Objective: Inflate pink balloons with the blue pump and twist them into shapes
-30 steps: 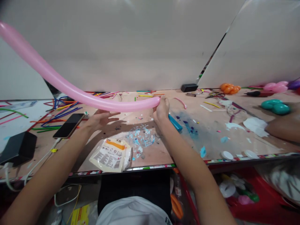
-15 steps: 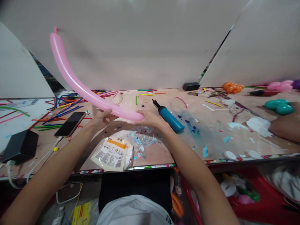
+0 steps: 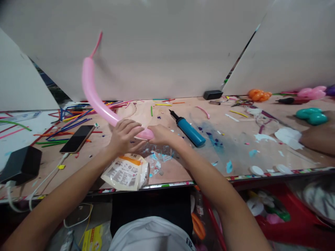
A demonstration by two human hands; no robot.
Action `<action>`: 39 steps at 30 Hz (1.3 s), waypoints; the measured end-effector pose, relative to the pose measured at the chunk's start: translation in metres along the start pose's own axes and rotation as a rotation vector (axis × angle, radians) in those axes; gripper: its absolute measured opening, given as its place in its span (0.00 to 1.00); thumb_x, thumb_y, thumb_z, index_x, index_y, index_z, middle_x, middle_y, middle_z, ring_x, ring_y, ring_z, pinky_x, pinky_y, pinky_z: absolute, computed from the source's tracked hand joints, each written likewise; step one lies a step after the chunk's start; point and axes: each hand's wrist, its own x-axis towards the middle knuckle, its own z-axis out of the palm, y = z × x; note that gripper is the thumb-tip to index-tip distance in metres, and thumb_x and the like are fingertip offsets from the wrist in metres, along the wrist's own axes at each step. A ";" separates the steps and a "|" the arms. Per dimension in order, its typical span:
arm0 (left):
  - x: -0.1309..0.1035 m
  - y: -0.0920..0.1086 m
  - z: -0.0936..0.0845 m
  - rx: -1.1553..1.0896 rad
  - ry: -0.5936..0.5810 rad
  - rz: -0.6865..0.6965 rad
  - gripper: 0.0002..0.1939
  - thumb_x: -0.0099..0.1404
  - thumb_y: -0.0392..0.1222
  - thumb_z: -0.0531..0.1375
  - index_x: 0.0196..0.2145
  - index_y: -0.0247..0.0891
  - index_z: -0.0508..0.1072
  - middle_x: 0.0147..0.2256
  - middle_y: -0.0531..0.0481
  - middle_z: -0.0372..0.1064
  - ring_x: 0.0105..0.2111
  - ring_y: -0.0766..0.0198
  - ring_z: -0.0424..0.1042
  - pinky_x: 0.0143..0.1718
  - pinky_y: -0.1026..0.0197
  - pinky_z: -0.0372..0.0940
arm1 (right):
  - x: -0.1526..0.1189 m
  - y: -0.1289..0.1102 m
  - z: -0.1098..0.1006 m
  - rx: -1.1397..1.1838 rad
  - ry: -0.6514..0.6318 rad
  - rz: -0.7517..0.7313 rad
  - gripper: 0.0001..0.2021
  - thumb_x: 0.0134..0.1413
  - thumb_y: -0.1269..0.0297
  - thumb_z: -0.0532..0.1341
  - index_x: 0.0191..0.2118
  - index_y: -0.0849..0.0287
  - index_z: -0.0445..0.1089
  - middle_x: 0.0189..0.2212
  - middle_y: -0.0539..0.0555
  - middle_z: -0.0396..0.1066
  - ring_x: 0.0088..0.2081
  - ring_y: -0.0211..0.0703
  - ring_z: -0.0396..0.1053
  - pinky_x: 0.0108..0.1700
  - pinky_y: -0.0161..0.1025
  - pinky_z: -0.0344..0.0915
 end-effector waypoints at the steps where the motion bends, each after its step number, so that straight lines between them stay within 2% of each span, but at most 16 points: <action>1: 0.002 0.002 0.001 0.052 -0.067 0.015 0.24 0.59 0.57 0.62 0.49 0.41 0.73 0.48 0.40 0.74 0.50 0.46 0.68 0.53 0.44 0.57 | 0.001 -0.003 0.002 -0.026 -0.011 -0.010 0.17 0.53 0.57 0.61 0.45 0.60 0.72 0.42 0.61 0.77 0.40 0.50 0.73 0.37 0.38 0.61; 2: 0.003 0.003 0.003 0.102 -0.138 0.006 0.27 0.60 0.59 0.61 0.50 0.40 0.72 0.47 0.38 0.73 0.49 0.46 0.69 0.51 0.45 0.57 | 0.002 -0.005 0.003 -0.060 -0.022 -0.012 0.16 0.53 0.58 0.61 0.45 0.60 0.71 0.42 0.61 0.77 0.40 0.51 0.73 0.36 0.38 0.61; 4: 0.002 0.001 0.007 0.187 -0.261 -0.038 0.28 0.62 0.62 0.58 0.47 0.36 0.72 0.41 0.37 0.75 0.42 0.47 0.72 0.44 0.48 0.59 | 0.004 -0.008 0.006 -0.128 -0.056 0.004 0.15 0.54 0.57 0.60 0.44 0.60 0.71 0.41 0.61 0.77 0.39 0.51 0.74 0.34 0.38 0.59; 6: -0.001 -0.004 0.011 0.226 -0.314 -0.059 0.27 0.62 0.64 0.56 0.42 0.36 0.73 0.37 0.37 0.75 0.37 0.49 0.73 0.39 0.51 0.59 | 0.004 -0.010 0.008 -0.179 -0.087 0.010 0.15 0.54 0.56 0.59 0.44 0.59 0.70 0.39 0.60 0.77 0.37 0.52 0.74 0.32 0.38 0.58; 14: -0.006 -0.007 0.019 0.216 -0.314 0.013 0.22 0.63 0.61 0.59 0.36 0.37 0.75 0.32 0.40 0.74 0.34 0.51 0.74 0.35 0.54 0.57 | 0.000 -0.013 0.014 -0.199 -0.072 0.003 0.19 0.56 0.47 0.57 0.43 0.58 0.69 0.37 0.60 0.77 0.37 0.52 0.74 0.31 0.39 0.56; 20: -0.004 -0.006 0.015 0.245 -0.299 0.045 0.11 0.65 0.49 0.60 0.34 0.38 0.75 0.30 0.43 0.74 0.32 0.53 0.74 0.33 0.54 0.57 | -0.001 -0.015 0.013 -0.259 -0.010 -0.025 0.12 0.54 0.59 0.59 0.43 0.58 0.68 0.39 0.58 0.77 0.39 0.51 0.74 0.35 0.39 0.57; 23: -0.004 -0.004 0.015 0.206 -0.318 0.051 0.09 0.65 0.46 0.61 0.32 0.38 0.74 0.28 0.44 0.74 0.31 0.54 0.74 0.32 0.55 0.57 | -0.001 -0.016 0.012 -0.275 -0.024 -0.019 0.12 0.53 0.60 0.59 0.42 0.58 0.69 0.39 0.58 0.77 0.40 0.51 0.73 0.35 0.39 0.57; 26: -0.001 -0.001 0.015 0.187 -0.375 0.016 0.15 0.66 0.52 0.58 0.33 0.37 0.75 0.29 0.43 0.74 0.32 0.54 0.74 0.33 0.55 0.58 | -0.002 -0.016 0.011 -0.270 -0.030 -0.012 0.14 0.55 0.54 0.58 0.42 0.58 0.69 0.38 0.59 0.77 0.38 0.51 0.73 0.34 0.39 0.57; 28: 0.001 0.002 0.011 0.219 -0.423 -0.046 0.21 0.67 0.58 0.55 0.38 0.36 0.74 0.33 0.41 0.75 0.34 0.52 0.75 0.35 0.54 0.60 | -0.002 -0.015 0.009 -0.268 -0.023 -0.004 0.15 0.55 0.52 0.58 0.41 0.58 0.69 0.38 0.59 0.77 0.39 0.53 0.74 0.34 0.40 0.57; 32: 0.006 0.003 -0.003 0.256 -0.509 -0.182 0.26 0.67 0.63 0.51 0.47 0.39 0.71 0.40 0.43 0.75 0.39 0.50 0.75 0.37 0.54 0.61 | -0.003 -0.012 0.005 -0.262 -0.015 0.004 0.14 0.52 0.56 0.59 0.43 0.57 0.68 0.40 0.58 0.77 0.40 0.53 0.74 0.34 0.39 0.57; 35: 0.007 0.002 -0.010 0.266 -0.531 -0.249 0.26 0.65 0.64 0.51 0.46 0.41 0.72 0.39 0.44 0.75 0.40 0.50 0.75 0.37 0.55 0.61 | -0.004 -0.009 0.006 -0.255 -0.006 0.008 0.15 0.51 0.57 0.59 0.44 0.57 0.68 0.40 0.58 0.77 0.41 0.53 0.74 0.34 0.39 0.57; 39: 0.007 0.002 -0.011 0.280 -0.581 -0.250 0.27 0.66 0.65 0.49 0.44 0.41 0.73 0.38 0.44 0.76 0.39 0.49 0.76 0.34 0.55 0.60 | -0.006 -0.007 0.007 -0.253 -0.019 0.009 0.14 0.52 0.58 0.59 0.43 0.57 0.68 0.41 0.58 0.77 0.41 0.53 0.73 0.34 0.40 0.57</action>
